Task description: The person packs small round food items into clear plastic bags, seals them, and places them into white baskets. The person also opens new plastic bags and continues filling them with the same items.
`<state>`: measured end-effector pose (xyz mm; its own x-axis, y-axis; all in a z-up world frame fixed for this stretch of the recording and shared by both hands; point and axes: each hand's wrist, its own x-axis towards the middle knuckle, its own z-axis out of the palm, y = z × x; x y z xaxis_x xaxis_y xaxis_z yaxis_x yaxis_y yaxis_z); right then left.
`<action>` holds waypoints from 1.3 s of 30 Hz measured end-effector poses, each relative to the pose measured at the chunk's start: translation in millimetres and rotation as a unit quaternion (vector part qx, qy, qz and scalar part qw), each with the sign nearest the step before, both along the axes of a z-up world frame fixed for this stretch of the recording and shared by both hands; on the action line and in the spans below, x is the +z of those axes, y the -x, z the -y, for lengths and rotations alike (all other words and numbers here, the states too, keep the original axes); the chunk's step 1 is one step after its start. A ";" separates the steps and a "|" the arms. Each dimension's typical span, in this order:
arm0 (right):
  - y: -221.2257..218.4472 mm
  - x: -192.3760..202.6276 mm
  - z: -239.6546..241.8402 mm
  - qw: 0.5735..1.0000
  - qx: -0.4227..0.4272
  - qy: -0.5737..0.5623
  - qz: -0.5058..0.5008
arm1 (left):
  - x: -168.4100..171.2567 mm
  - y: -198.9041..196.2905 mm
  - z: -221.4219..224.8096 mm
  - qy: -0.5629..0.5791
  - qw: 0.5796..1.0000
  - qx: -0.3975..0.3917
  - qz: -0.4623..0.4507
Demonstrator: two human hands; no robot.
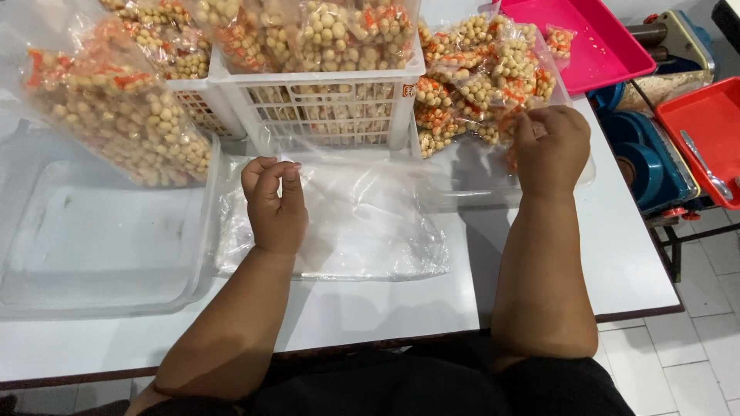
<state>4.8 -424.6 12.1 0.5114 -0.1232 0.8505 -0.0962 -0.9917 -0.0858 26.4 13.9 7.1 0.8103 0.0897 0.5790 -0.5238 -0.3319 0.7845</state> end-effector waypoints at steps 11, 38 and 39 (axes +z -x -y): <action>23.3 19.9 -51.9 0.889 0.035 -0.270 -0.369 | 5.4 3.6 -1.4 0.017 1.000 0.001 -0.020; 70.1 74.4 -117.7 0.710 0.497 -0.465 -0.179 | 3.9 0.6 -1.5 0.000 1.000 0.023 0.001; 71.7 77.7 -120.2 0.710 0.497 -0.466 -0.179 | 4.5 0.7 -1.5 0.000 1.000 0.023 0.000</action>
